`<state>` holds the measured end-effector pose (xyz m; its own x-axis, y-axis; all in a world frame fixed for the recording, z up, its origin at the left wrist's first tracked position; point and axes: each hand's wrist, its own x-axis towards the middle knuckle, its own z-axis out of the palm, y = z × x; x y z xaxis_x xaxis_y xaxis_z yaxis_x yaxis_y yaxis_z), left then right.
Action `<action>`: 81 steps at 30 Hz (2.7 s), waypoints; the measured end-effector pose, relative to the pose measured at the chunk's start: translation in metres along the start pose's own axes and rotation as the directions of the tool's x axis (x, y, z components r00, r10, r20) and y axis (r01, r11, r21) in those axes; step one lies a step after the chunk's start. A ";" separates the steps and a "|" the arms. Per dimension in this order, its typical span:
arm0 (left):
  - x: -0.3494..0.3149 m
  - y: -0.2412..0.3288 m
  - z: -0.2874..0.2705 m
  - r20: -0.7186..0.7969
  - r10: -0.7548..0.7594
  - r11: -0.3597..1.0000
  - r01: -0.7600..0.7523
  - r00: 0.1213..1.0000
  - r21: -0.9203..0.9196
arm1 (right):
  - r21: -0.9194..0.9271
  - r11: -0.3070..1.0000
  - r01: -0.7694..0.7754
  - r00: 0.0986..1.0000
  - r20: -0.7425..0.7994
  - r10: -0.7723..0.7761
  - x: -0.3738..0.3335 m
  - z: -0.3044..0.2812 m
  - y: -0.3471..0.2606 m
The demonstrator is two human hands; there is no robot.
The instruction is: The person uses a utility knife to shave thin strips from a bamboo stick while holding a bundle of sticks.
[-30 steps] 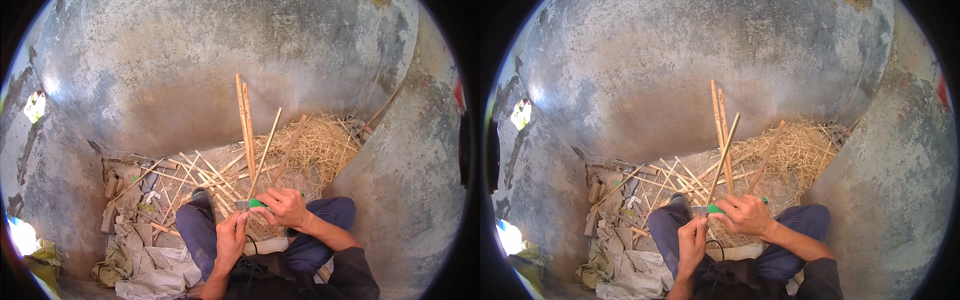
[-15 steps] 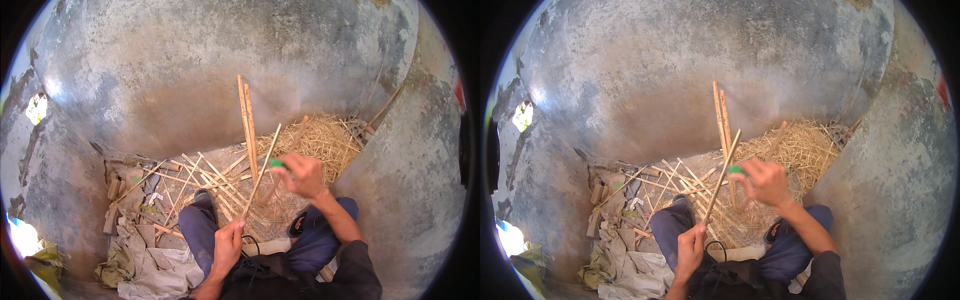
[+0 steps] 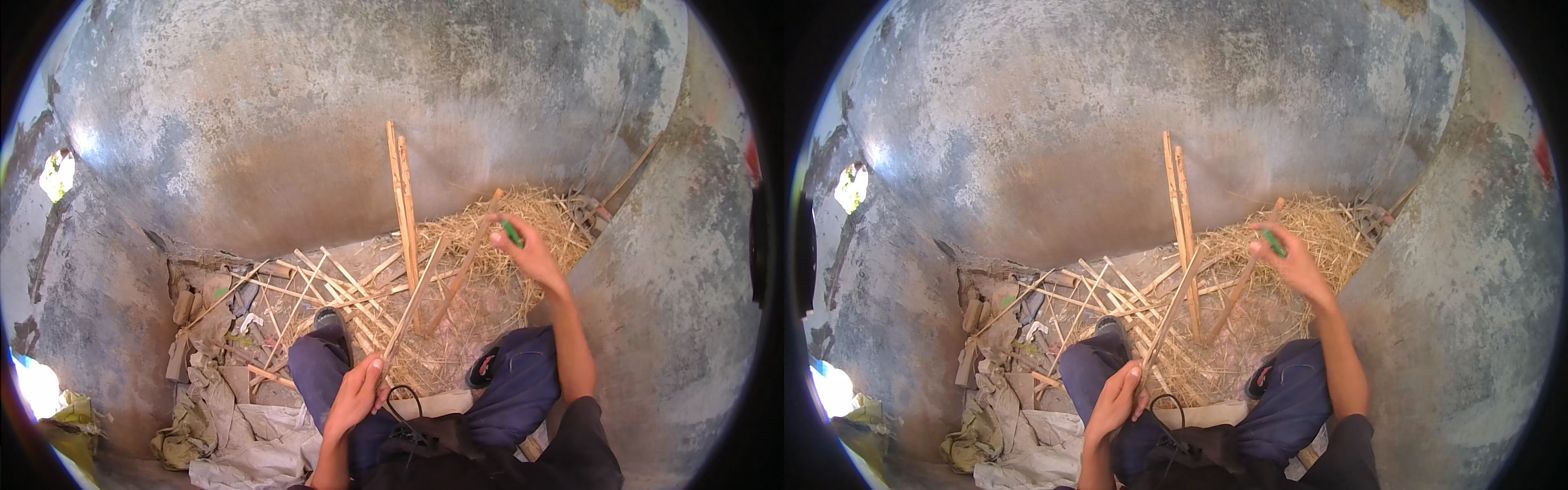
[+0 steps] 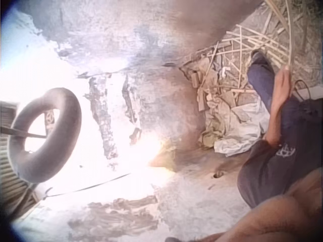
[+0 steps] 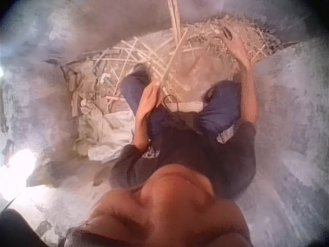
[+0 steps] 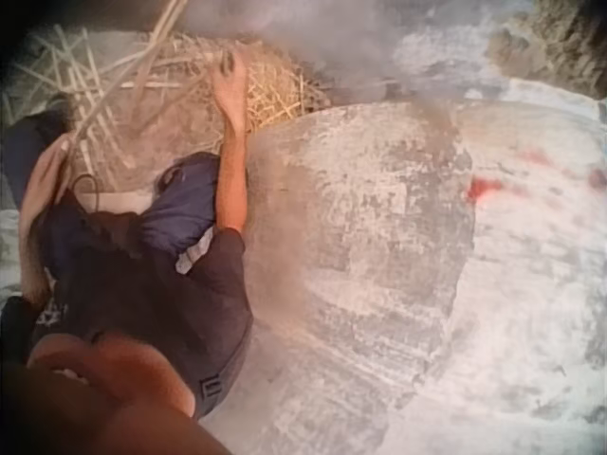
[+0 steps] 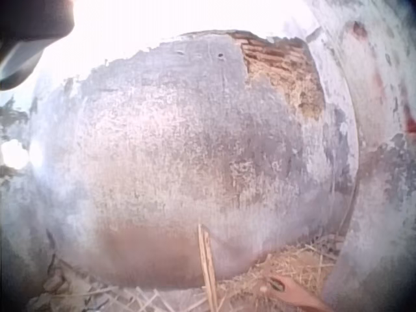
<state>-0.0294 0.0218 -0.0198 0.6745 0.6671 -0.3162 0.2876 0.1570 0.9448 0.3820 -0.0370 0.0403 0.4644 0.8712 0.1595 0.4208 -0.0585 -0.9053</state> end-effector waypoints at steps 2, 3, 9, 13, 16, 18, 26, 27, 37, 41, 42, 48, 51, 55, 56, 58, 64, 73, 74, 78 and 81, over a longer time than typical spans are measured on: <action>0.004 0.011 0.009 0.005 0.040 0.999 -0.040 0.999 0.023 | 0.230 0.971 -0.063 0.996 0.082 0.046 -0.014 0.026 0.001; 0.005 0.014 0.013 0.014 0.060 0.998 -0.061 0.998 0.007 | 0.283 0.954 -0.096 0.992 0.108 0.067 -0.019 0.039 -0.002; 0.014 0.021 0.024 0.093 0.054 0.998 -0.051 0.994 -0.029 | 0.561 0.816 -0.138 0.990 0.103 0.097 -0.027 0.059 0.003; 0.016 0.026 0.031 0.102 0.188 0.981 -0.192 0.977 0.033 | 0.610 0.780 -0.138 0.990 0.090 0.105 -0.027 0.056 0.014; 0.019 0.026 0.032 0.045 0.174 0.982 -0.177 0.984 0.060 | 0.600 0.789 -0.128 0.992 0.075 0.104 -0.028 0.054 0.016; 0.016 0.032 0.035 -0.024 0.191 0.974 -0.187 0.981 0.130 | 0.508 0.856 -0.093 0.995 0.031 0.090 -0.030 0.053 0.009; 0.019 0.025 0.037 -0.161 0.250 0.955 -0.216 0.955 0.202 | 0.031 0.983 0.183 0.975 -0.131 -0.178 -0.055 0.079 0.003; 0.020 0.023 0.037 -0.157 0.262 0.953 -0.229 0.952 0.199 | -0.042 0.976 0.215 0.972 -0.087 -0.218 -0.061 0.083 0.001; 0.028 0.032 0.048 -0.248 0.488 0.866 -0.431 0.837 0.253 | -0.398 0.744 0.536 0.826 0.065 -0.560 -0.093 0.122 -0.017; 0.020 0.042 0.049 -0.255 0.437 0.875 -0.342 0.863 0.342 | -0.425 0.730 0.536 0.818 0.047 -0.573 -0.095 0.122 -0.019; 0.019 0.042 0.050 -0.256 0.440 0.874 -0.345 0.861 0.342 | -0.429 0.728 0.534 0.817 0.041 -0.575 -0.094 0.121 -0.021; 0.016 0.037 0.055 -0.285 0.466 0.858 -0.349 0.838 0.377 | -0.464 0.710 0.530 0.795 -0.021 -0.606 -0.089 0.115 -0.023; 0.014 0.040 0.056 -0.287 0.455 0.864 -0.339 0.843 0.372 | -0.491 0.680 0.545 0.779 -0.004 -0.627 -0.084 0.109 -0.026; 0.012 0.044 0.055 -0.275 0.426 0.877 -0.320 0.862 0.359 | -0.528 0.651 0.545 0.755 -0.029 -0.655 -0.068 0.099 -0.019; 0.011 0.042 0.055 -0.279 0.423 0.876 -0.310 0.862 0.370 | -0.536 0.656 0.531 0.757 -0.046 -0.651 -0.062 0.095 -0.015; 0.009 0.032 0.055 -0.289 0.415 0.873 -0.288 0.862 0.393 | -0.546 0.666 0.508 0.761 -0.078 -0.644 -0.045 0.087 -0.007; -0.005 0.000 0.052 -0.247 0.356 0.891 -0.248 0.901 0.380 | -0.692 0.721 0.046 0.826 -0.379 -0.416 0.042 0.008 0.056; -0.011 -0.018 0.022 -0.097 0.032 0.997 -0.039 0.995 -0.070 | -0.074 0.996 -0.047 0.984 -0.173 0.033 0.031 -0.020 0.056; -0.010 -0.015 0.022 -0.091 0.042 0.996 -0.049 0.995 -0.070 | 0.043 0.999 -0.025 0.997 -0.076 0.028 0.023 -0.004 0.040; -0.001 0.002 0.026 -0.059 0.086 0.993 -0.091 0.995 -0.075 | 0.212 0.977 0.022 0.991 0.124 -0.049 -0.003 0.042 -0.006; 0.003 0.008 0.030 -0.043 0.085 0.993 -0.088 0.995 -0.078 | 0.376 0.925 0.052 0.987 0.121 -0.105 -0.015 0.064 -0.022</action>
<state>-0.0044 0.0032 -0.0154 0.6663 0.7090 -0.2309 0.1733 0.1540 0.9728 0.3156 -0.0179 0.0328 0.3197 0.9252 0.2045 0.1201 0.1745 -0.9773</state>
